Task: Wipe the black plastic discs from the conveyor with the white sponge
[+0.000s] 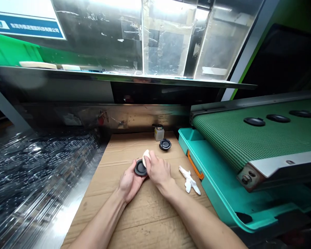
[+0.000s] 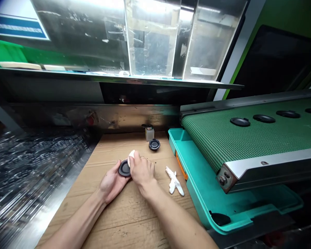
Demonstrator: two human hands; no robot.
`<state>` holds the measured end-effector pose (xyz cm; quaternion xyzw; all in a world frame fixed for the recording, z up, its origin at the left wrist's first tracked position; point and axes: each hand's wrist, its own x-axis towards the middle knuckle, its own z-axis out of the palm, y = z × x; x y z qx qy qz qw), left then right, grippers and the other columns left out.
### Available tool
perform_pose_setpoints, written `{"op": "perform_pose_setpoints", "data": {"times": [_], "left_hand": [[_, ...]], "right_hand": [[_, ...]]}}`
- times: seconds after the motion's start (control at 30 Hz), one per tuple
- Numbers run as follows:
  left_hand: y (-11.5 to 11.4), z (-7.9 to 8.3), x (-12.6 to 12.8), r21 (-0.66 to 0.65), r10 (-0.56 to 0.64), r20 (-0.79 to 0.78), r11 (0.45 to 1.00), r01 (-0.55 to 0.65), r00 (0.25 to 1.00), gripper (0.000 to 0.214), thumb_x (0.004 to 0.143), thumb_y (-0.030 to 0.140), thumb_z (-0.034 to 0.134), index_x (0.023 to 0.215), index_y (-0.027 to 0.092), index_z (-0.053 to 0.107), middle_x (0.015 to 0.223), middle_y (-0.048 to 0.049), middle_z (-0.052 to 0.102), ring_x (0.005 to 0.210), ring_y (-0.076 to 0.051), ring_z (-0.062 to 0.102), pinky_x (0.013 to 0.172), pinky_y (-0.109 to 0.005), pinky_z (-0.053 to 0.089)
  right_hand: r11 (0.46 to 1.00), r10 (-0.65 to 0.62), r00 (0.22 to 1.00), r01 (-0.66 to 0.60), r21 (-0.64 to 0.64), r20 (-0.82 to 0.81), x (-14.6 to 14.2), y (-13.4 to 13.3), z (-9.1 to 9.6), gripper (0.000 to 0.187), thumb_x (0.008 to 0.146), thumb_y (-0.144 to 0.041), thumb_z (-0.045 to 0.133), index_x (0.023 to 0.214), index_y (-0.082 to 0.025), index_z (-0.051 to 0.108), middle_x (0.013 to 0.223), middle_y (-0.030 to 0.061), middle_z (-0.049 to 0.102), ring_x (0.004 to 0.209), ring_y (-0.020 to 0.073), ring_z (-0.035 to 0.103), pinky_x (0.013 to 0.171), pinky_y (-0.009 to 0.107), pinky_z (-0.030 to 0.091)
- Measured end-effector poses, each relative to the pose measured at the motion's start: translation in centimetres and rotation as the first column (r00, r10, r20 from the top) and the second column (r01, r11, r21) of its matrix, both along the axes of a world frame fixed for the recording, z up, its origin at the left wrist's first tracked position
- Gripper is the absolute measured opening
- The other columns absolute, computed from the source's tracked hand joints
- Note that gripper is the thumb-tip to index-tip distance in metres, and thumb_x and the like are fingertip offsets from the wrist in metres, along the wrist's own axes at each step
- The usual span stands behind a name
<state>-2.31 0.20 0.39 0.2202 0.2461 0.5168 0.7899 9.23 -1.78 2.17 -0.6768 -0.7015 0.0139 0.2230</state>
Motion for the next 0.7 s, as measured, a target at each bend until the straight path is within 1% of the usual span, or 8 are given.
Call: {"op": "perform_pose_setpoints", "data": {"times": [0.07, 0.13, 0.23, 0.3, 0.43, 0.57, 0.63, 0.7], "left_hand": [[0.0, -0.1, 0.1, -0.004, 0.041, -0.008, 0.999, -0.041, 0.999, 0.036, 0.097, 0.029, 0.046, 0.126, 0.013, 0.060, 0.130, -0.0143, 0.062, 0.122, -0.025, 0.057, 0.107, -0.041, 0.046], [0.0, 0.0, 0.1, -0.022, 0.048, -0.004, 0.999, -0.048, 0.999, 0.036, 0.097, 0.030, 0.046, 0.125, 0.013, 0.060, 0.130, -0.0143, 0.062, 0.121, -0.025, 0.058, 0.106, -0.041, 0.047], [0.1, 0.2, -0.2, -0.043, 0.078, 0.004, 0.996, -0.077, 0.997, 0.035, 0.098, 0.028, 0.043, 0.123, 0.013, 0.061, 0.129, -0.0152, 0.063, 0.120, -0.025, 0.059, 0.106, -0.042, 0.047], [0.0, 0.4, -0.4, -0.051, 0.088, 0.002, 0.995, -0.088, 0.996, 0.033, 0.097, 0.027, 0.043, 0.121, 0.013, 0.061, 0.129, -0.0152, 0.062, 0.119, -0.025, 0.060, 0.105, -0.042, 0.048], [-0.1, 0.3, -0.5, -0.061, 0.072, 0.020, 0.996, -0.070, 0.997, 0.032, 0.097, 0.028, 0.043, 0.117, 0.010, 0.061, 0.126, -0.0173, 0.063, 0.116, -0.025, 0.061, 0.103, -0.041, 0.049], [0.1, -0.2, -0.6, -0.076, 0.011, -0.001, 0.997, -0.011, 1.000, 0.027, 0.095, 0.026, 0.048, 0.111, 0.010, 0.063, 0.123, -0.0179, 0.064, 0.111, -0.026, 0.064, 0.098, -0.039, 0.052], [0.4, -0.2, -1.0, -0.083, 0.009, 0.022, 0.997, -0.007, 1.000, 0.027, 0.095, 0.025, 0.046, 0.110, 0.009, 0.062, 0.124, -0.0184, 0.063, 0.109, -0.027, 0.064, 0.095, -0.042, 0.054], [0.7, 0.1, -1.8, -0.103, 0.040, 0.060, 0.994, -0.034, 0.997, 0.029, 0.096, 0.025, 0.043, 0.113, 0.008, 0.060, 0.124, -0.0191, 0.062, 0.108, -0.030, 0.064, 0.089, -0.046, 0.056]], "right_hand": [[1.000, 0.011, 1.000, -0.011, 0.002, 0.021, 0.2, 0.0, -0.1, 0.036, 0.101, -0.047, 0.032, 0.121, -0.025, 0.052, 0.093, 0.0079, 0.071, 0.075, 0.0231, 0.067, 0.066, 0.029, 0.044], [1.000, 0.025, 0.999, -0.025, -0.001, 0.031, 0.2, -0.1, -0.4, 0.037, 0.101, -0.047, 0.032, 0.124, -0.025, 0.051, 0.095, 0.0090, 0.071, 0.076, 0.0239, 0.067, 0.066, 0.030, 0.045], [0.999, -0.052, 0.998, 0.052, -0.008, 0.035, -0.2, -0.2, -1.1, 0.041, 0.101, -0.048, 0.030, 0.124, -0.023, 0.053, 0.091, 0.0110, 0.070, 0.075, 0.0244, 0.067, 0.068, 0.032, 0.046], [0.998, -0.057, 0.997, 0.057, 0.010, 0.047, -0.6, -0.2, -1.6, 0.047, 0.100, -0.052, 0.028, 0.124, -0.021, 0.054, 0.088, 0.0130, 0.069, 0.074, 0.0252, 0.067, 0.070, 0.034, 0.047], [0.996, -0.090, 0.995, 0.090, -0.003, 0.051, -1.2, -0.2, -2.0, 0.051, 0.100, -0.053, 0.028, 0.125, -0.018, 0.055, 0.086, 0.0157, 0.068, 0.072, 0.0246, 0.066, 0.069, 0.034, 0.048], [0.998, -0.056, 0.992, 0.056, 0.003, 0.115, -0.6, 0.0, -1.7, 0.048, 0.101, -0.052, 0.030, 0.131, -0.021, 0.049, 0.092, 0.0144, 0.070, 0.072, 0.0243, 0.067, 0.067, 0.032, 0.046], [0.995, -0.102, 0.993, 0.102, -0.006, 0.065, 0.3, 0.4, -1.3, 0.045, 0.101, -0.052, 0.031, 0.129, -0.021, 0.049, 0.090, 0.0121, 0.070, 0.074, 0.0243, 0.068, 0.066, 0.031, 0.045], [0.989, -0.148, 0.989, 0.148, 0.000, -0.022, 1.4, 0.8, -1.1, 0.041, 0.102, -0.050, 0.030, 0.124, -0.021, 0.050, 0.089, 0.0097, 0.071, 0.076, 0.0242, 0.068, 0.065, 0.029, 0.043]]}}
